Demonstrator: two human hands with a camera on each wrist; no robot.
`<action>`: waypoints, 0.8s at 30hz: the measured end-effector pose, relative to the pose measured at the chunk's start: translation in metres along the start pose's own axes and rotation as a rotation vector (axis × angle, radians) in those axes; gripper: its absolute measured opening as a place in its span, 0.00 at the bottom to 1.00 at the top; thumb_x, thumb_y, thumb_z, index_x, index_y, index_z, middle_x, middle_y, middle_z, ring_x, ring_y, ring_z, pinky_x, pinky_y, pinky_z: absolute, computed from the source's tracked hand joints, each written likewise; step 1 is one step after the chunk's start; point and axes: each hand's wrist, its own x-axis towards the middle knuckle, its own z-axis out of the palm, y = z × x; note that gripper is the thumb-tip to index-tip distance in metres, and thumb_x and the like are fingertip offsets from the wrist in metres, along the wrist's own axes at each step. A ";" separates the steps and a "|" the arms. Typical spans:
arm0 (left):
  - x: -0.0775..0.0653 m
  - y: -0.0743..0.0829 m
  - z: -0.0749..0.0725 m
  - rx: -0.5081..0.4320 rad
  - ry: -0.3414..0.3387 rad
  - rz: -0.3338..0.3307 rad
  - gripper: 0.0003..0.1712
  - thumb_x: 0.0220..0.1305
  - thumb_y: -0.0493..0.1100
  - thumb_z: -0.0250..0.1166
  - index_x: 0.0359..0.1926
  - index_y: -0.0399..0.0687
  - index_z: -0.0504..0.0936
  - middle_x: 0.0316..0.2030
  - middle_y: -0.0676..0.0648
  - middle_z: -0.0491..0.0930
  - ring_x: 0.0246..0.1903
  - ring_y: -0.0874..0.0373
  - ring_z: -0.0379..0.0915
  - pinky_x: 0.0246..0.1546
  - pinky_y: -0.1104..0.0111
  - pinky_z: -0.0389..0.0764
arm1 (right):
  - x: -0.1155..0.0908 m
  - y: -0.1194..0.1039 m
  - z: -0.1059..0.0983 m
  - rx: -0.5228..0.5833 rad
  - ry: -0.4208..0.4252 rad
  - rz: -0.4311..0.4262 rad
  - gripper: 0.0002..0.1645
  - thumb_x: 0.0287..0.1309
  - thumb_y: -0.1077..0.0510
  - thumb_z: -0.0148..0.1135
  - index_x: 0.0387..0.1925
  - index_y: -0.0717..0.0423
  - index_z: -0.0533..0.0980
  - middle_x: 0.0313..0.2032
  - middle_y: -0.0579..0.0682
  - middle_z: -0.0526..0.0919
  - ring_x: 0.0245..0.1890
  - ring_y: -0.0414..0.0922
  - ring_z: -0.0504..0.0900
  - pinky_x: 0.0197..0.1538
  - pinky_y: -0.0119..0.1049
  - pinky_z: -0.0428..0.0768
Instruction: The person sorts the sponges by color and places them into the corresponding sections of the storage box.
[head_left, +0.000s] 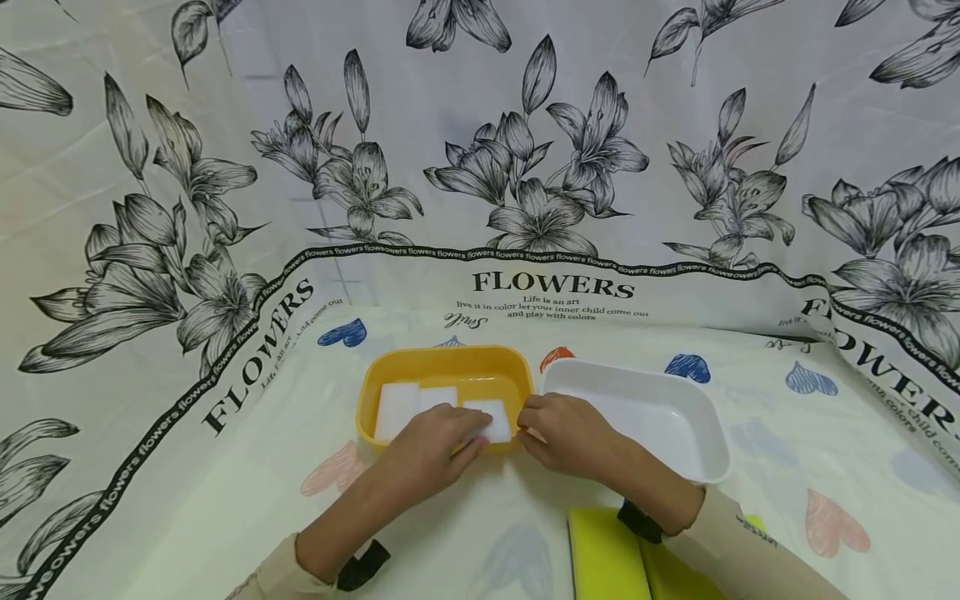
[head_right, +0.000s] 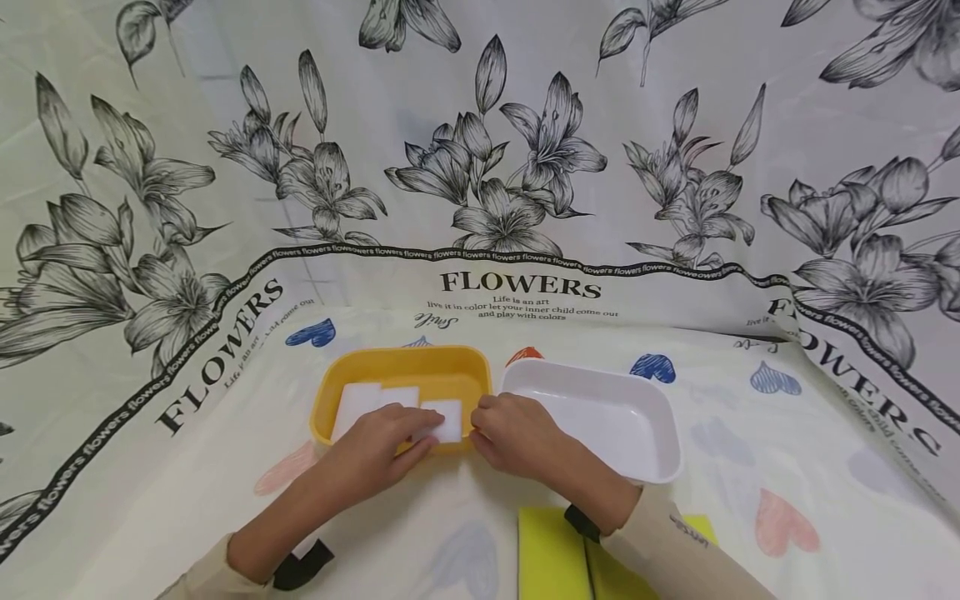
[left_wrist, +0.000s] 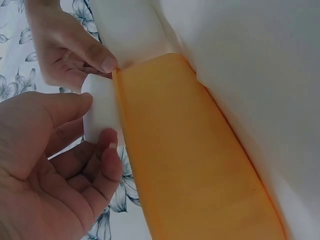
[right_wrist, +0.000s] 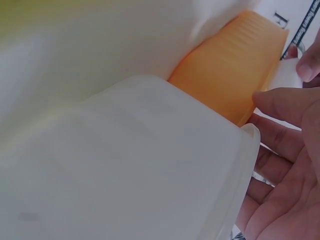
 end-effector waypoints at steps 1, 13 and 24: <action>0.000 0.000 0.001 0.004 -0.001 -0.009 0.14 0.68 0.44 0.67 0.51 0.44 0.86 0.44 0.49 0.86 0.39 0.56 0.79 0.44 0.63 0.81 | 0.000 0.000 0.000 0.001 -0.002 0.003 0.05 0.57 0.57 0.72 0.29 0.52 0.82 0.28 0.43 0.80 0.25 0.39 0.72 0.30 0.29 0.76; 0.001 -0.009 0.009 -0.006 0.054 -0.017 0.14 0.68 0.47 0.66 0.50 0.48 0.86 0.44 0.52 0.86 0.46 0.55 0.76 0.50 0.60 0.78 | 0.001 -0.001 0.001 0.005 -0.011 0.015 0.04 0.57 0.57 0.72 0.30 0.52 0.83 0.29 0.43 0.81 0.26 0.39 0.73 0.32 0.29 0.77; 0.004 -0.016 0.016 -0.088 -0.088 -0.096 0.14 0.75 0.47 0.58 0.57 0.51 0.78 0.42 0.53 0.81 0.41 0.58 0.76 0.48 0.60 0.79 | 0.000 0.000 0.001 0.005 0.014 -0.002 0.05 0.57 0.57 0.73 0.30 0.53 0.83 0.29 0.44 0.81 0.26 0.39 0.73 0.31 0.29 0.77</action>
